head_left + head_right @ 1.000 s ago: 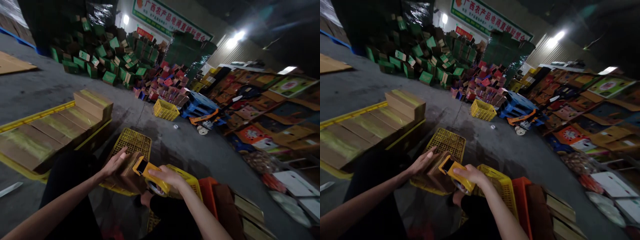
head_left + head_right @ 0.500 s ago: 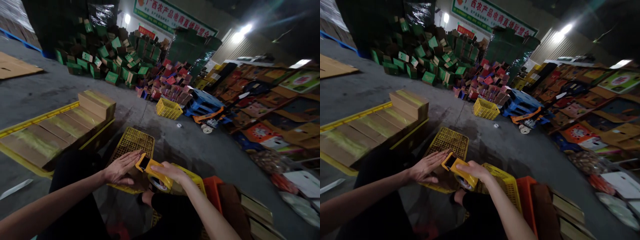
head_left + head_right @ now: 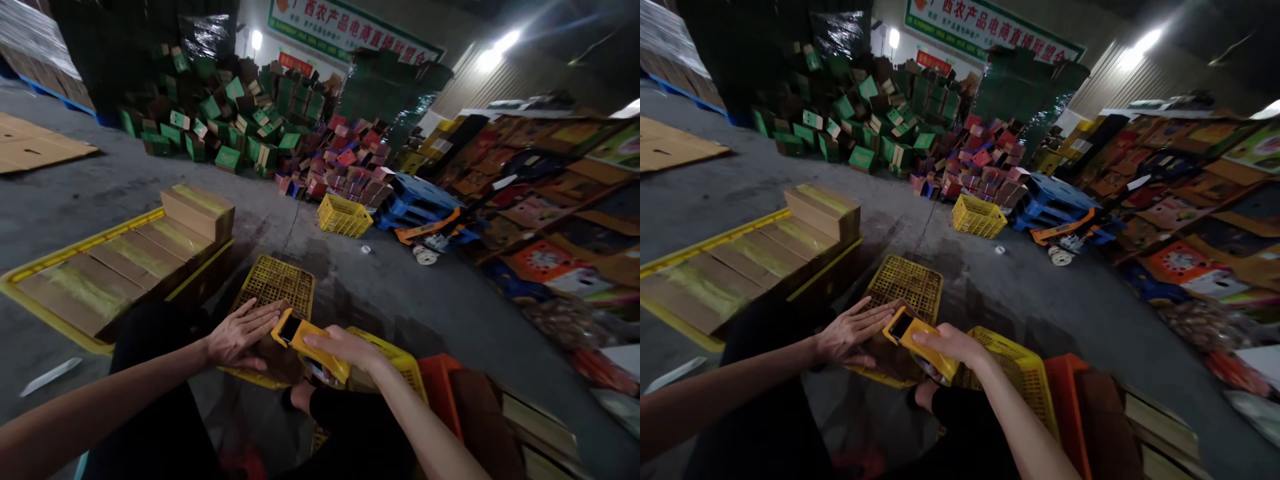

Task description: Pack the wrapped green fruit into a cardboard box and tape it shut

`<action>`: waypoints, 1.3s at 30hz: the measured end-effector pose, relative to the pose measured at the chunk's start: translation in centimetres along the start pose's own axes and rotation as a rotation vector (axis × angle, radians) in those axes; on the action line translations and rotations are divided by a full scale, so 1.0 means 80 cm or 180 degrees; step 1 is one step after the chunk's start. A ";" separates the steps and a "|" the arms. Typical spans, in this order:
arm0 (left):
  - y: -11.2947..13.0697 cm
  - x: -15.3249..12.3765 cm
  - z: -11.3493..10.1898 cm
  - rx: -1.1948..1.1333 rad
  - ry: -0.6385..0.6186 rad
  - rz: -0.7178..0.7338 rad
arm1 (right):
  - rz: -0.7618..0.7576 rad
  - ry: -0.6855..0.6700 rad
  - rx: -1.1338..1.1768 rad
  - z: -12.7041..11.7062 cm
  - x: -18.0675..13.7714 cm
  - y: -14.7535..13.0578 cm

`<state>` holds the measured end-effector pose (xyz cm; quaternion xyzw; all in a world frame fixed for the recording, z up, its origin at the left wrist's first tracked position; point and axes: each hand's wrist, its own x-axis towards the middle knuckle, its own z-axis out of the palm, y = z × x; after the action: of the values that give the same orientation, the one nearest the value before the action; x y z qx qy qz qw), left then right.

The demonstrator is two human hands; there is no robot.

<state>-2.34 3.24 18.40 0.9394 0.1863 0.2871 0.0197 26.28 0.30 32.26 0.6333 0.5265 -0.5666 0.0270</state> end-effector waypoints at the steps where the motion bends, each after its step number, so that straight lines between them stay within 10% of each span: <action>1: 0.000 0.000 -0.001 0.0002 0.0009 -0.0003 | -0.0024 -0.0031 -0.0007 0.000 0.000 0.001; 39: -0.007 0.011 -0.002 0.0197 -0.0023 0.0063 | -0.0374 -0.0066 0.0127 0.002 0.009 0.027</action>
<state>-1.95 4.10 18.90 0.9424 0.1856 0.2779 -0.0115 27.52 -0.32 30.46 0.5958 0.5511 -0.5841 -0.0134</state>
